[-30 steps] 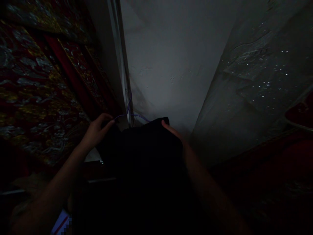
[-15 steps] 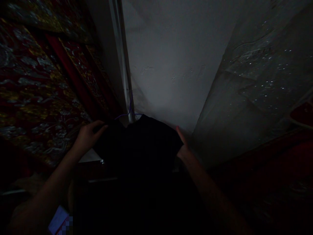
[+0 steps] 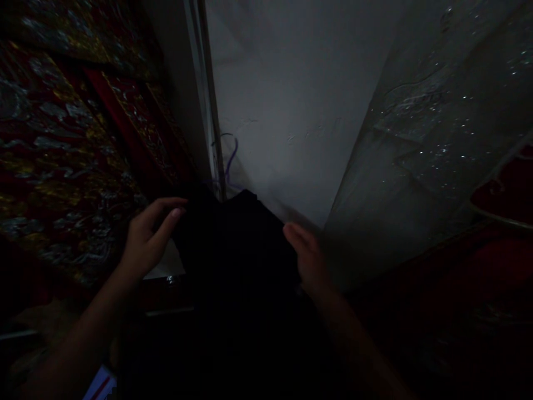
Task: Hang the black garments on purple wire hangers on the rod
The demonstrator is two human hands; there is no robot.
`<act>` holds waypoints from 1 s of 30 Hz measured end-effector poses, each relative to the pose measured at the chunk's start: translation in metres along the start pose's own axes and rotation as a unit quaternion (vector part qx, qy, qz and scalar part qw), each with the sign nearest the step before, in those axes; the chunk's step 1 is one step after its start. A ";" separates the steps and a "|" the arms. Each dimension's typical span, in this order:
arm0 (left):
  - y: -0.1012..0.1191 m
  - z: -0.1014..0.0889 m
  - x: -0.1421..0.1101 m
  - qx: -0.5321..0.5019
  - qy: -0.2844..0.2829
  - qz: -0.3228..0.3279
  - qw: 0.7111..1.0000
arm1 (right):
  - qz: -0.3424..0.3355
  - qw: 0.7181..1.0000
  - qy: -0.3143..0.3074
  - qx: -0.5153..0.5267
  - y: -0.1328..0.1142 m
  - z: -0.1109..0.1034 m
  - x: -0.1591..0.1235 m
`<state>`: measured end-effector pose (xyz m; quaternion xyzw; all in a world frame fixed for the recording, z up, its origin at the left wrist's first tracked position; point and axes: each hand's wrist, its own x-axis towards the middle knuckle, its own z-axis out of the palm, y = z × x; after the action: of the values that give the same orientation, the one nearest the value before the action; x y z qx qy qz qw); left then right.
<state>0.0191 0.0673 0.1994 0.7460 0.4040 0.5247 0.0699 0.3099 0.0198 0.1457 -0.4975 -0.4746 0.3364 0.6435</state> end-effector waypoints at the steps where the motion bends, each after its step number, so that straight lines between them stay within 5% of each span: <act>1: 0.005 0.002 -0.004 -0.033 -0.030 -0.031 0.999 | -0.021 0.998 -0.043 -0.027 0.000 0.009 -0.015; 3: 0.011 0.006 -0.011 -0.100 -0.058 -0.105 0.988 | -0.064 0.976 -0.193 -0.083 -0.001 0.028 -0.044; 6: 0.010 0.008 -0.023 -0.215 -0.125 -0.223 0.943 | -0.089 0.903 -0.404 -0.112 -0.001 0.053 -0.073; 9: -0.001 -0.005 -0.038 -0.285 -0.198 -0.293 0.891 | -0.096 0.866 -0.480 -0.099 0.005 0.064 -0.076; 12: -0.007 -0.028 -0.054 -0.215 -0.279 -0.277 0.894 | -0.079 0.887 -0.448 -0.078 0.019 0.064 -0.058; 15: -0.001 -0.049 -0.065 -0.069 -0.391 -0.195 0.897 | -0.101 0.942 -0.310 -0.076 0.038 0.061 -0.030; 17: 0.007 -0.056 -0.065 -0.022 -0.403 -0.141 0.904 | -0.139 0.956 -0.240 -0.090 0.052 0.059 -0.013; 20: 0.011 -0.056 -0.055 -0.026 -0.336 -0.105 0.936 | -0.114 0.948 -0.278 -0.102 0.072 0.051 0.001; 23: -0.001 -0.054 -0.040 -0.055 -0.210 -0.102 0.971 | 0.037 0.945 -0.318 -0.067 0.086 0.035 0.006; 26: -0.019 -0.052 -0.028 -0.076 -0.083 -0.116 0.987 | 0.164 0.961 -0.215 0.048 0.083 0.023 0.010; 30: -0.034 -0.043 -0.016 -0.062 0.010 -0.134 0.989 | 0.176 0.963 -0.135 0.153 0.056 0.033 0.030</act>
<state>-0.0373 0.0654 0.1884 0.6743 0.4674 0.5422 0.1814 0.2910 0.0733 0.1023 -0.4187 -0.4046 0.5769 0.5728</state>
